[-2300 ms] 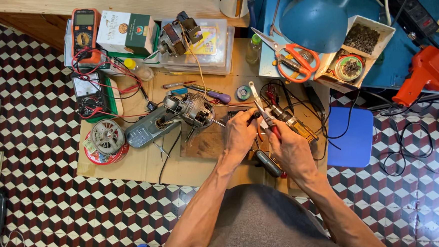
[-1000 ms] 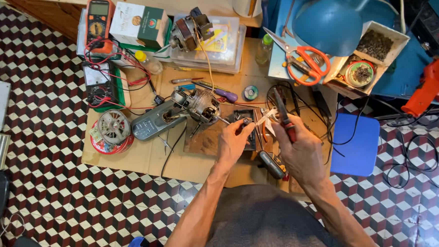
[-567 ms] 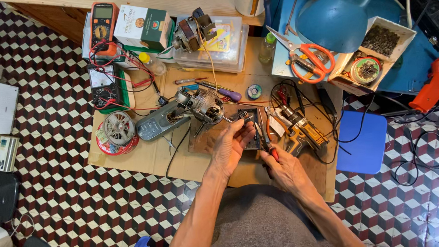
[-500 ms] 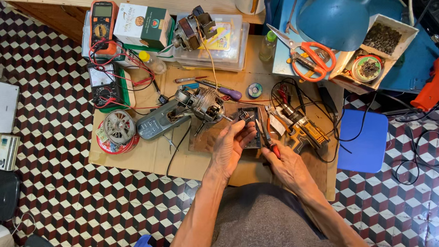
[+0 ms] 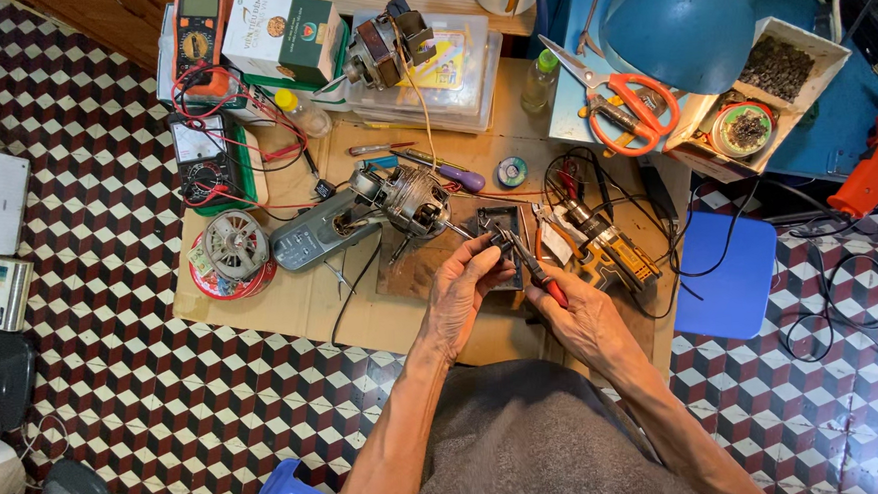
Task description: The person works on a disassembled electric motor on a cluttered workbench. They use pliers to strip and adjust wires, then connect them to the motor's internal components. The person also uses a multimeter to test electrical continuity and a cordless drill to tighten screws on the motor housing.
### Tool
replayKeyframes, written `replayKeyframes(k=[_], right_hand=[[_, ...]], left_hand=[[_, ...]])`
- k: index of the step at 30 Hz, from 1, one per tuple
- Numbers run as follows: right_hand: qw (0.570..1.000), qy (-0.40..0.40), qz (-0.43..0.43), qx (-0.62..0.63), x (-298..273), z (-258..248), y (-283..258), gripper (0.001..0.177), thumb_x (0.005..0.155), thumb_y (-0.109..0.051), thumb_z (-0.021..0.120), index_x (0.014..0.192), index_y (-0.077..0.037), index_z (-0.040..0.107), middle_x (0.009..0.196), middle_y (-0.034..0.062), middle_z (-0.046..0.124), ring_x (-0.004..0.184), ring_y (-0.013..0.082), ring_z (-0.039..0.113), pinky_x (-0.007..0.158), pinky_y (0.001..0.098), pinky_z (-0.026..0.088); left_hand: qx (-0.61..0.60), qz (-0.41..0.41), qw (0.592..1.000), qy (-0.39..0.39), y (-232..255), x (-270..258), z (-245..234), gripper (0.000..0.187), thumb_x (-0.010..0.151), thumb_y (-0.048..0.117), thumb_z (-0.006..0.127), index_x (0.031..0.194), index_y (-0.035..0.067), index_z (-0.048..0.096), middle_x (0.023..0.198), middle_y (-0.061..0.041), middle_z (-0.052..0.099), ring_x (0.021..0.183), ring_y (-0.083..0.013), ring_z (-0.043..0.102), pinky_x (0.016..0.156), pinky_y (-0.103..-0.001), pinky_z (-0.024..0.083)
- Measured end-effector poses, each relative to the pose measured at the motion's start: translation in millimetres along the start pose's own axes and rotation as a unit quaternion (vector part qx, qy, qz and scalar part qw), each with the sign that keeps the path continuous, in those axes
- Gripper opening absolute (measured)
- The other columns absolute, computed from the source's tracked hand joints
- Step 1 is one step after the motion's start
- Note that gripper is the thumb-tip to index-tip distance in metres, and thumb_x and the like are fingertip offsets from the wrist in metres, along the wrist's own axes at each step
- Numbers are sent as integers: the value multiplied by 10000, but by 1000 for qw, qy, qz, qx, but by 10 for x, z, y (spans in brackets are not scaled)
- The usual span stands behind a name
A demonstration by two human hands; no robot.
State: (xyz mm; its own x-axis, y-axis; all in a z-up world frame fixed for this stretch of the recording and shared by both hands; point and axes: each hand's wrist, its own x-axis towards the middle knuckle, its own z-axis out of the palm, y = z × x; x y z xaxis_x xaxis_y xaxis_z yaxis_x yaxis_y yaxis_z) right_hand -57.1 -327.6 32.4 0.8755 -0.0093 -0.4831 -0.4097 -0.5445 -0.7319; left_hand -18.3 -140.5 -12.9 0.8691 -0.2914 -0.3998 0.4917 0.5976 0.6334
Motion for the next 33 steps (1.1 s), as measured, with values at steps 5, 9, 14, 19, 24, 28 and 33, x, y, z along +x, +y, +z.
replayKeyframes(k=[5, 9, 14, 19, 24, 28, 33], right_hand=[[998, 17, -67, -6, 32, -9, 71, 402, 941, -312, 670, 1316, -170, 647, 894, 61, 682, 798, 170, 658, 761, 320, 537], [996, -31, 82, -9, 19, -3, 4, 390, 971, -364, 643, 1312, -176, 620, 828, 121, 652, 746, 210, 622, 704, 357, 540], [999, 9, 27, 27, -60, 76, 50, 358, 955, -362, 647, 1242, -150, 636, 813, 41, 708, 729, 133, 658, 698, 301, 528], [998, 26, 35, 55, -130, 175, 87, 323, 951, -327, 659, 1212, -136, 670, 798, 88, 690, 721, 165, 628, 694, 314, 526], [996, 13, 73, 51, -145, 196, 148, 330, 964, -332, 645, 1241, -153, 671, 810, 114, 681, 738, 192, 644, 705, 329, 525], [966, 134, 171, 141, 61, -181, 526, 344, 1063, -384, 600, 1064, -43, 642, 750, 69, 519, 586, 168, 497, 499, 343, 418], [941, 279, 104, 158, 16, -1254, 1015, 254, 1087, -296, 610, 1159, -55, 578, 772, 22, 583, 598, 85, 555, 519, 250, 452]], left_hand=[[41, 8, 999, -3, -33, 15, -29, 385, 977, 204, 694, 1288, -10, 619, 1068, -61, 714, 959, -123, 695, 925, -280, 580], [196, 29, 980, 13, 6, 47, 31, 436, 941, 237, 728, 1267, -28, 613, 1056, -65, 719, 912, -109, 695, 824, -253, 572], [246, 16, 968, 39, 7, -22, 111, 430, 931, 274, 739, 1210, -35, 634, 961, -69, 739, 823, -92, 685, 728, -247, 573], [184, 15, 982, 47, -106, -13, 38, 398, 918, 269, 752, 1161, -30, 654, 912, -56, 737, 761, -106, 682, 707, -248, 575], [5, -83, 990, 111, -309, -29, -50, 300, 921, 281, 750, 1011, 3, 680, 813, -58, 714, 683, -123, 675, 633, -255, 586], [-127, -149, 958, 211, -367, -35, -557, 220, 909, 273, 770, 964, 73, 695, 750, -30, 678, 604, -107, 621, 552, -236, 545], [3, -100, 960, 261, -183, -622, -902, 255, 900, 299, 716, 978, 60, 670, 883, -87, 721, 706, -123, 662, 642, -256, 586]])
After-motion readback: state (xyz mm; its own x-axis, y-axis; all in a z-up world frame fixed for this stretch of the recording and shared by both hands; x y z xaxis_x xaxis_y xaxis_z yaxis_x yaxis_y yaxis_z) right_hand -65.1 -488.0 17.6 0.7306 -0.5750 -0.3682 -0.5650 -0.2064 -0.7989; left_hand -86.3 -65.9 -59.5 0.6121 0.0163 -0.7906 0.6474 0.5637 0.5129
